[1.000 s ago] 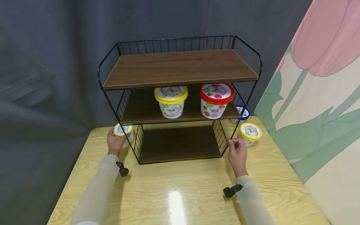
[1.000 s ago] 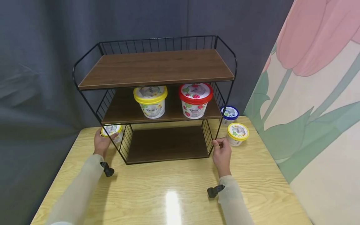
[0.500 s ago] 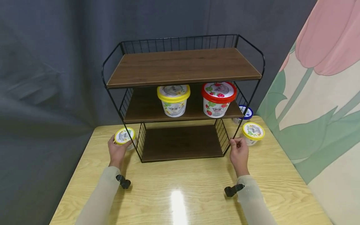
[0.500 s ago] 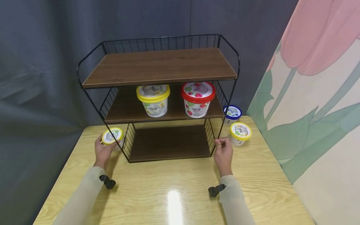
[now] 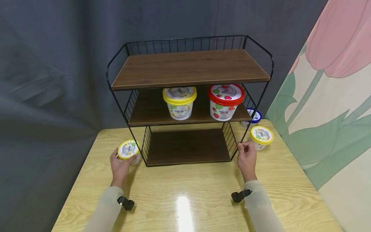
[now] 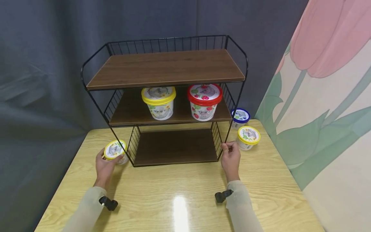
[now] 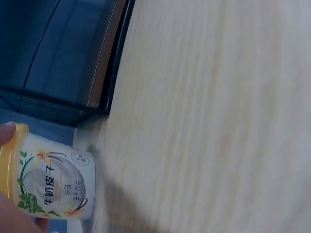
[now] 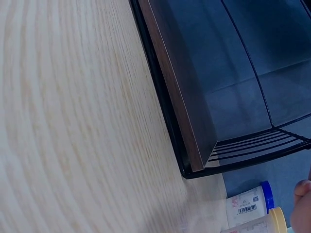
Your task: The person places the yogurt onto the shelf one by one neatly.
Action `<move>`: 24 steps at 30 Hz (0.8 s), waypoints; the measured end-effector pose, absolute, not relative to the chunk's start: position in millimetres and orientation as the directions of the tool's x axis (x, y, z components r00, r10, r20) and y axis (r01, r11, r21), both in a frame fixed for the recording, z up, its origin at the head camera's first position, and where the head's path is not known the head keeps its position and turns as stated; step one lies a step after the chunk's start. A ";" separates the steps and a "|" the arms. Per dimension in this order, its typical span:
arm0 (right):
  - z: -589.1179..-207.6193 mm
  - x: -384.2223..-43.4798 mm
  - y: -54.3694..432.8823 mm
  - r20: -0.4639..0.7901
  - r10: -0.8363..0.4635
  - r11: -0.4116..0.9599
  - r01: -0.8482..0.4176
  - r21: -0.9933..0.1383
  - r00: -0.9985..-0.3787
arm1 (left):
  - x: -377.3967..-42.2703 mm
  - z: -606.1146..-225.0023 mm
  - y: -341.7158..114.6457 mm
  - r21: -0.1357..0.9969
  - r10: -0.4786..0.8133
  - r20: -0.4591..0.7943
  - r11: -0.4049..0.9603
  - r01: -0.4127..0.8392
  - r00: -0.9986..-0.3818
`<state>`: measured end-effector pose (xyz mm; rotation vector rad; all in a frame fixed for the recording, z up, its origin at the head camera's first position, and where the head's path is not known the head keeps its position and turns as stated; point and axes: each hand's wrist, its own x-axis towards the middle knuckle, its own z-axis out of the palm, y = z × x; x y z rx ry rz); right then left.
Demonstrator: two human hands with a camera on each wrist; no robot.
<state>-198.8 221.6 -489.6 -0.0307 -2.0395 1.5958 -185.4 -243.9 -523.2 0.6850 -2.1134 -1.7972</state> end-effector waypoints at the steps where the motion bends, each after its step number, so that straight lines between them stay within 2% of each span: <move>1: -489.7 -198.8 221.5 0.398 0.338 0.296 -0.305 -0.905 -0.853 | -182.6 -523.3 -242.0 0.979 -0.526 -0.087 0.110 -0.170 -0.846; 10: -488.5 -198.8 221.1 0.388 0.339 0.287 -0.299 -0.910 -0.857 | -169.3 -522.1 -230.0 0.972 -0.536 -0.007 0.196 -0.132 -0.844; 14: -489.3 -198.6 221.3 0.396 0.347 0.292 -0.304 -0.907 -0.850 | -167.2 -519.9 -233.5 0.953 -0.495 -0.056 0.233 -0.194 -0.867; 19: -489.0 -199.4 220.8 0.395 0.338 0.285 -0.307 -0.908 -0.854 | -166.8 -519.4 -259.5 0.924 -0.331 -0.169 0.276 -0.266 -0.928; 24: -489.7 -200.1 221.4 0.382 0.333 0.275 -0.298 -0.914 -0.862 | -180.3 -523.7 -291.0 0.942 -0.114 -0.164 0.275 -0.190 -0.980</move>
